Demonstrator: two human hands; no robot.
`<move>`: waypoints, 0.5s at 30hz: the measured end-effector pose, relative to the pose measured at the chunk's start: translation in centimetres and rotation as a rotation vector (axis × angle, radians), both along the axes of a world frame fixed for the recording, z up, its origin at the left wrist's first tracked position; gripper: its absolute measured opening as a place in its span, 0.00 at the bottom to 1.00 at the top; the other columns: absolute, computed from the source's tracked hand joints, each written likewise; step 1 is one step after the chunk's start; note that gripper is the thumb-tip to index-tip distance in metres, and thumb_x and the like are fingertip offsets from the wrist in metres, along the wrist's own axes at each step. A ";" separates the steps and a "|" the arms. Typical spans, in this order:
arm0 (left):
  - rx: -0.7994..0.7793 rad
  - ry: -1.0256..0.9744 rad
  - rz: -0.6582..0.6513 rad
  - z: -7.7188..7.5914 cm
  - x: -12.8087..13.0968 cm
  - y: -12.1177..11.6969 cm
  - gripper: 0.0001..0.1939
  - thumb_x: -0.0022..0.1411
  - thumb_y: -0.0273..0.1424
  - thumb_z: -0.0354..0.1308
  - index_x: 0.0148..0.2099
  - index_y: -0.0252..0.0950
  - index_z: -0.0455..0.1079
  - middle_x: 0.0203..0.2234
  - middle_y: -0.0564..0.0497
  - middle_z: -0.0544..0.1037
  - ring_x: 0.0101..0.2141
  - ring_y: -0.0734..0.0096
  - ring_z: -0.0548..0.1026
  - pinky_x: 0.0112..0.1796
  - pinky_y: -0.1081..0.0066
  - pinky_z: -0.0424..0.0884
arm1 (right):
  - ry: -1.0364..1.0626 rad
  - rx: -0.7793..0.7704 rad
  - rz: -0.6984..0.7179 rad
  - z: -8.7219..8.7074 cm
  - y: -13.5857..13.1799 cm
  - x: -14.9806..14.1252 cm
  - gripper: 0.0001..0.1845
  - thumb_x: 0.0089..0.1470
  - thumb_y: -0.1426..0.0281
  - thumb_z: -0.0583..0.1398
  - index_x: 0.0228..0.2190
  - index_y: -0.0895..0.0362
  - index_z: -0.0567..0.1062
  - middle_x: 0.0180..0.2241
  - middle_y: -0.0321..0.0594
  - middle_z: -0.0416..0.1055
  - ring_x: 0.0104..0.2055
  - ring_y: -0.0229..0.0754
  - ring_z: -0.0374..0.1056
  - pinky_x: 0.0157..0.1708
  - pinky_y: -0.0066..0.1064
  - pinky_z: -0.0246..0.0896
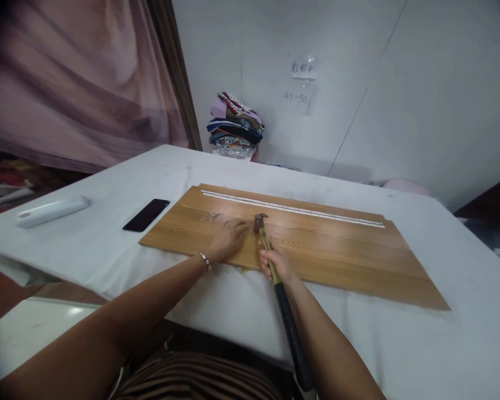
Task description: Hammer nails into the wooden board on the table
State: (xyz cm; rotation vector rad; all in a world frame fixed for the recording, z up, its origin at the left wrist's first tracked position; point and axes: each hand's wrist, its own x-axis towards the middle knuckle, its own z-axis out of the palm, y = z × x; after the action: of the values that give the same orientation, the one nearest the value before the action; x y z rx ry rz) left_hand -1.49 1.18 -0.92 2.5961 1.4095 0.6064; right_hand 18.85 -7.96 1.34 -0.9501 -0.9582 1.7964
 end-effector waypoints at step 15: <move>-0.011 0.006 -0.007 0.1 -0.1 0.0 0.17 0.69 0.27 0.51 0.54 0.37 0.78 0.53 0.41 0.79 0.55 0.58 0.74 0.60 0.56 0.66 | 0.026 0.041 0.001 0.6 -0.2 0.0 0.24 0.45 0.61 0.67 0.42 0.53 0.67 0.18 0.20 0.61 0.11 0.30 0.52 0.08 0.22 0.45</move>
State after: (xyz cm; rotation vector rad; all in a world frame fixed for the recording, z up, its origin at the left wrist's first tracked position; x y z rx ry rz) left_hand -1.62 1.18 -0.86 2.5949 1.4006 0.5890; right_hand 18.90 -8.18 1.90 -0.8982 -0.9759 1.7789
